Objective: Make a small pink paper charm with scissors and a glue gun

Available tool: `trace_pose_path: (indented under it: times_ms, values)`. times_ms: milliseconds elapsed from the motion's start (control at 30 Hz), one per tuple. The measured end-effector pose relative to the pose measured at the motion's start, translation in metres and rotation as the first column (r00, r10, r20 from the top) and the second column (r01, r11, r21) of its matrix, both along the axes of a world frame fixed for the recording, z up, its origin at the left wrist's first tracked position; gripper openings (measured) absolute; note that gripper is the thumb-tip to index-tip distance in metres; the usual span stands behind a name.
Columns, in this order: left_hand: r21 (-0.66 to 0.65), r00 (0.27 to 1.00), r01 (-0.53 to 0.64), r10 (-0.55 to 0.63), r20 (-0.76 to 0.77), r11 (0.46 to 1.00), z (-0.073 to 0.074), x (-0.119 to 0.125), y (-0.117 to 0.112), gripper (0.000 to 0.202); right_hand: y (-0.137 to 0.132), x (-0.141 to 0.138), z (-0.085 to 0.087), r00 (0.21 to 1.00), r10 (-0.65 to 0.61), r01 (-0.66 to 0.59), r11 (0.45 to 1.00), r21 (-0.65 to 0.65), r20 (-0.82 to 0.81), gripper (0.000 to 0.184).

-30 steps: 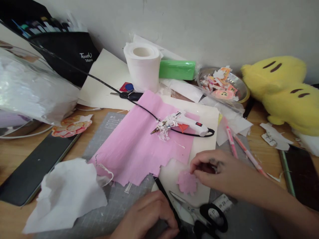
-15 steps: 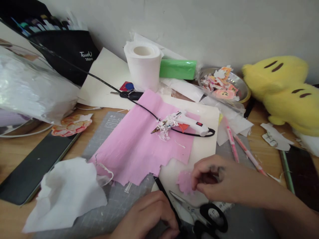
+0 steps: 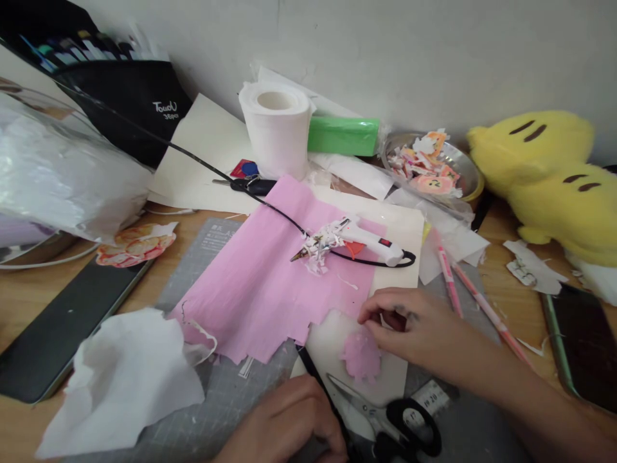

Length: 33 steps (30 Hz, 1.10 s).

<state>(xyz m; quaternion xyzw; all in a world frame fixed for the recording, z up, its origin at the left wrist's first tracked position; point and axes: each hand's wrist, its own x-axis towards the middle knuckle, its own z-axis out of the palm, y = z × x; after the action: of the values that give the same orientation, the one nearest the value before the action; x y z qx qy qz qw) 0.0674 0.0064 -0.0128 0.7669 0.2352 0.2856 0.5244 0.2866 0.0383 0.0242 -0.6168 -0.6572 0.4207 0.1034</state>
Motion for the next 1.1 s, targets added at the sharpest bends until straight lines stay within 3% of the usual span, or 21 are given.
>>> trace_pose_path:
  times_ms: [33, 133, 333, 467, 567, 667, 833, 933, 1100]
  values:
    - [0.052, 0.996, 0.017, -0.021, 0.088, 0.999, -0.003, 0.0, 0.0, 0.01, 0.001, -0.001, 0.0, 1.0, 0.001, -0.001, 1.0, 0.01, 0.004, 0.017]
    - [0.098, 0.993, 0.004, -0.015, 0.114, 0.995, -0.013, 0.001, 0.0, 0.011, 0.002, -0.002, -0.001, 1.0, -0.006, 0.006, 1.0, 0.015, 0.006, 0.017]
    - [0.312, 1.0, 0.006, -0.01, 0.009, 0.95, -0.013, 0.0, -0.006, 0.013, 0.002, -0.003, -0.006, 1.0, 0.005, -0.006, 0.998, 0.056, 0.01, 0.016]
    - [0.386, 0.97, -0.105, 0.181, -0.165, 0.916, -0.007, 0.001, -0.011, 0.014, 0.003, -0.004, -0.009, 0.999, 0.034, -0.037, 0.994, 0.104, 0.025, 0.015]
    - [0.499, 0.956, -0.134, 0.244, -0.161, 0.856, -0.009, 0.003, -0.01, 0.015, 0.003, -0.004, -0.009, 0.998, 0.05, -0.053, 0.992, 0.111, 0.031, 0.014]
    - [0.658, 0.961, -0.138, 0.26, -0.092, 0.74, -0.012, 0.004, -0.006, 0.014, 0.003, -0.005, -0.009, 0.998, 0.055, -0.058, 0.992, 0.115, 0.036, 0.013]
    - [0.796, 0.911, -0.055, 0.357, -0.207, 0.602, -0.014, 0.004, -0.005, 0.017, 0.005, -0.005, -0.015, 0.997, 0.063, -0.068, 0.988, 0.137, 0.039, 0.013]
    - [0.824, 0.891, 0.002, 0.372, -0.258, 0.566, -0.014, 0.005, -0.007, 0.026, 0.005, -0.004, -0.016, 0.998, 0.061, -0.066, 0.988, 0.142, 0.035, 0.013]
    - [0.819, 0.887, 0.101, 0.322, -0.331, 0.565, -0.015, 0.008, -0.005, 0.036, 0.004, -0.004, -0.016, 0.997, 0.067, -0.071, 0.987, 0.143, 0.035, 0.012]
